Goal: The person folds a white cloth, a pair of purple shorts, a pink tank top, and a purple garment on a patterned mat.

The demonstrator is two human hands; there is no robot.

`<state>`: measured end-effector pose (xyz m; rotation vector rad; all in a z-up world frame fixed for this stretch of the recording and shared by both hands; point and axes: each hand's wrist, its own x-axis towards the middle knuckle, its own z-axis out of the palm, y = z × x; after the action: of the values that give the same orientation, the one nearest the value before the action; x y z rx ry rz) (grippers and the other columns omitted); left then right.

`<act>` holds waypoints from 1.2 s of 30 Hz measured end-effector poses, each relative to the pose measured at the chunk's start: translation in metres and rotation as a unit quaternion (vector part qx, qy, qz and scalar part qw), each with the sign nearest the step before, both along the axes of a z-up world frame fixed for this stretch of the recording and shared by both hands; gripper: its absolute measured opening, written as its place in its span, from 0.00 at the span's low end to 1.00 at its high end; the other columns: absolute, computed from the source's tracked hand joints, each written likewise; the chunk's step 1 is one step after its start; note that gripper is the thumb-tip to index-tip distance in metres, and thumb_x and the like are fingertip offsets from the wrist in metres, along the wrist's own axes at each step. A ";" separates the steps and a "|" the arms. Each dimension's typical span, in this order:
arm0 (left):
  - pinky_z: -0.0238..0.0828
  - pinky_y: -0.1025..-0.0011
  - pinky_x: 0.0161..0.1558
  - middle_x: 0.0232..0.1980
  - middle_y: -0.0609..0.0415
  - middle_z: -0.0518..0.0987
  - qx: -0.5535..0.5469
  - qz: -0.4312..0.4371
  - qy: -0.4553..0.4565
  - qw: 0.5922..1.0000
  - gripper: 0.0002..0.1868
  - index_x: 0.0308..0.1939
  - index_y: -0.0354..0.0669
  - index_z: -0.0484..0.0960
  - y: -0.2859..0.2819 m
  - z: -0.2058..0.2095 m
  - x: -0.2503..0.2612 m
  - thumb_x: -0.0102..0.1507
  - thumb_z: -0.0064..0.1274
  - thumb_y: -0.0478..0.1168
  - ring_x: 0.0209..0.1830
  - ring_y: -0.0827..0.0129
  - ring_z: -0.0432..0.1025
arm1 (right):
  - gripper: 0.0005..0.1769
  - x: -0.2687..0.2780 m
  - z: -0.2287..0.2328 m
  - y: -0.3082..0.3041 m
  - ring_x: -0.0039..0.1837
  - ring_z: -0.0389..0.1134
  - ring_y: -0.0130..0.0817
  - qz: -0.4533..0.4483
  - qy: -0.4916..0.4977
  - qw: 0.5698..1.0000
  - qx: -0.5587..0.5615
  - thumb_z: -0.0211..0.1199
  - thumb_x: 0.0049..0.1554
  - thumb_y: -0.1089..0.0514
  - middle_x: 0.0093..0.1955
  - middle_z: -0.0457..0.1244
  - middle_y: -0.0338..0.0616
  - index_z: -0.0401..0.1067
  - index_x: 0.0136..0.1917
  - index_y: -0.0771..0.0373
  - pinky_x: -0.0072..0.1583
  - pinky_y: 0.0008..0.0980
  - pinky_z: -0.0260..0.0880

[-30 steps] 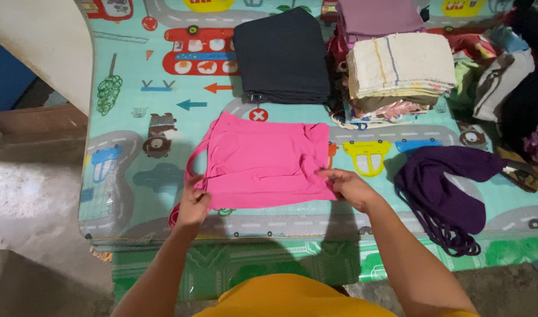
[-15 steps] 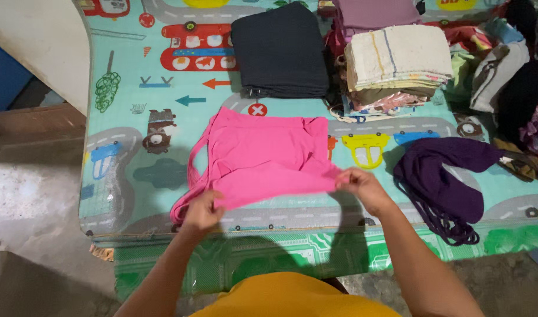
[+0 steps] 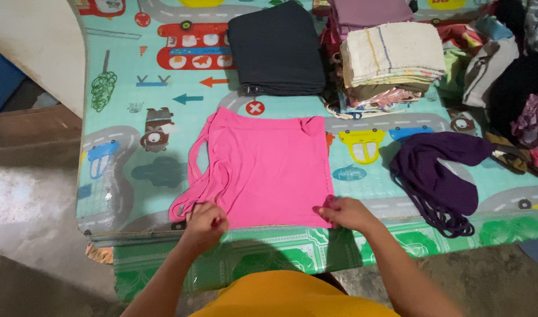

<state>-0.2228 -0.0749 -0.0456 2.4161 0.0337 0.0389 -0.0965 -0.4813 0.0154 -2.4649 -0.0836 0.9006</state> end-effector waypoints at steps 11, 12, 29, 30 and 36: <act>0.59 0.46 0.59 0.60 0.47 0.71 0.241 0.187 0.078 0.949 0.22 0.53 0.51 0.80 0.059 -0.005 0.003 0.54 0.55 0.43 0.62 0.48 0.64 | 0.33 -0.017 -0.041 0.024 0.70 0.55 0.55 0.101 -0.291 0.950 -0.052 0.74 0.45 0.46 0.74 0.54 0.43 0.72 0.64 0.43 0.67 0.54 0.61; 0.61 0.46 0.57 0.57 0.46 0.72 0.244 0.182 0.065 0.950 0.20 0.53 0.49 0.80 0.071 -0.017 0.004 0.56 0.55 0.43 0.59 0.47 0.66 | 0.33 -0.018 -0.040 0.025 0.71 0.55 0.53 0.095 -0.286 0.952 -0.057 0.73 0.45 0.46 0.74 0.54 0.41 0.71 0.64 0.42 0.67 0.54 0.61; 0.74 0.61 0.37 0.39 0.51 0.75 -0.436 0.477 -0.088 0.758 0.15 0.48 0.45 0.69 0.156 -0.056 0.055 0.61 0.57 0.32 0.38 0.59 0.75 | 0.33 -0.021 -0.029 0.027 0.73 0.53 0.49 0.095 -0.260 0.958 -0.073 0.72 0.47 0.46 0.77 0.52 0.35 0.69 0.66 0.39 0.69 0.52 0.59; 0.70 0.62 0.36 0.43 0.50 0.73 -0.358 0.461 -0.108 0.804 0.19 0.51 0.42 0.69 0.147 -0.053 0.052 0.62 0.62 0.35 0.39 0.61 0.74 | 0.32 -0.021 -0.029 0.028 0.74 0.53 0.49 0.094 -0.258 0.959 -0.073 0.72 0.48 0.46 0.77 0.52 0.34 0.69 0.66 0.39 0.69 0.52 0.59; 0.72 0.49 0.48 0.46 0.44 0.83 0.150 0.224 0.005 0.963 0.24 0.42 0.46 0.86 0.065 0.001 0.025 0.47 0.67 0.53 0.48 0.48 0.77 | 0.32 -0.022 -0.025 0.029 0.74 0.53 0.50 0.095 -0.241 0.962 -0.088 0.71 0.48 0.45 0.78 0.51 0.34 0.69 0.67 0.39 0.70 0.53 0.58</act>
<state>-0.1978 -0.0100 -0.0448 2.6611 0.6186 0.2553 -0.1183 -0.4523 -0.0095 -2.8318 -0.4321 0.3711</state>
